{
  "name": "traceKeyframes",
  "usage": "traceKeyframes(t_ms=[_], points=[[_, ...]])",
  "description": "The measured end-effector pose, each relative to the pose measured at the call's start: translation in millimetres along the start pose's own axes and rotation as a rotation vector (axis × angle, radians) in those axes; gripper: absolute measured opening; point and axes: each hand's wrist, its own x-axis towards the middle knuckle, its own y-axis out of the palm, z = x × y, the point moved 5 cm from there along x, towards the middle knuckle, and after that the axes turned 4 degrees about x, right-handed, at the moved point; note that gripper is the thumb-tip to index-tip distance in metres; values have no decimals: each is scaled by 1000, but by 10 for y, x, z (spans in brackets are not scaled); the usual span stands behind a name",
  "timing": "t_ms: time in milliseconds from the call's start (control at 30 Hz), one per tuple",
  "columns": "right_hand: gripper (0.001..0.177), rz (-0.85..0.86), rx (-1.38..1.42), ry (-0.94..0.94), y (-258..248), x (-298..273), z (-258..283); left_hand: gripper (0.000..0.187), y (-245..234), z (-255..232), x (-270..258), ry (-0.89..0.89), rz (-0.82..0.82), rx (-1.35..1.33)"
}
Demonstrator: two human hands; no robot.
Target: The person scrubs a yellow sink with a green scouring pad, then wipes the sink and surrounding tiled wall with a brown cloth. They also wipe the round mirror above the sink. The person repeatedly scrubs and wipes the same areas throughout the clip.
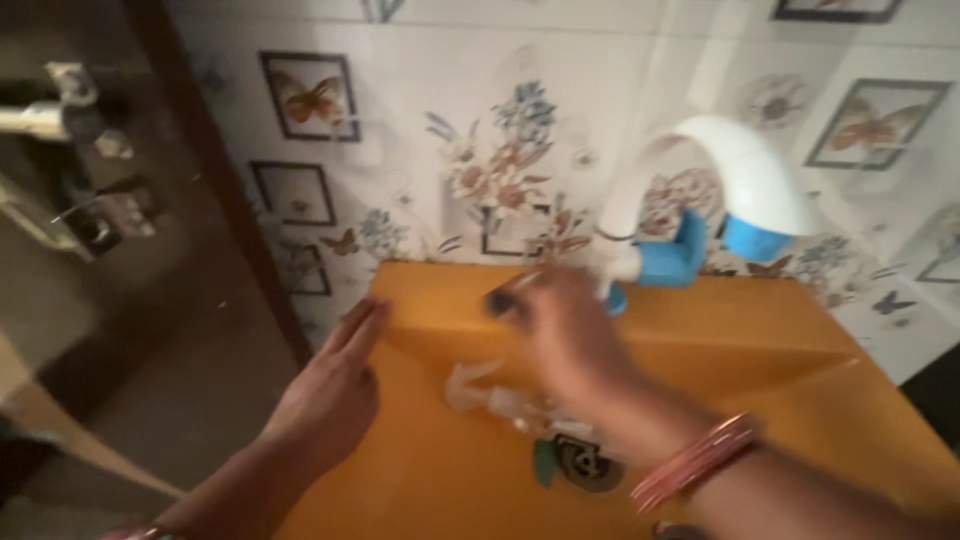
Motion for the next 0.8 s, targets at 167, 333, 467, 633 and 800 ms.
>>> traceKeyframes(t_ms=[167, 333, 467, 633, 800], points=[[27, -22, -361, 49, 106, 216, -148, 74, 10, 103, -7, -279, 149, -61], [25, 35, -20, 38, 838, 356, 393, 84, -218, -89, 27, -507, 255, -166], [20, 229, -120, 5, 836, 388, 437, 84, -311, -136, 29, -638, 336, -159], [35, -12, -317, -17, 471, 322, -299, 79, -190, -17, 4, -663, 340, -204], [47, 179, 96, 19, 1075, 442, -92, 69, -145, 119, 41, -640, 176, -284]])
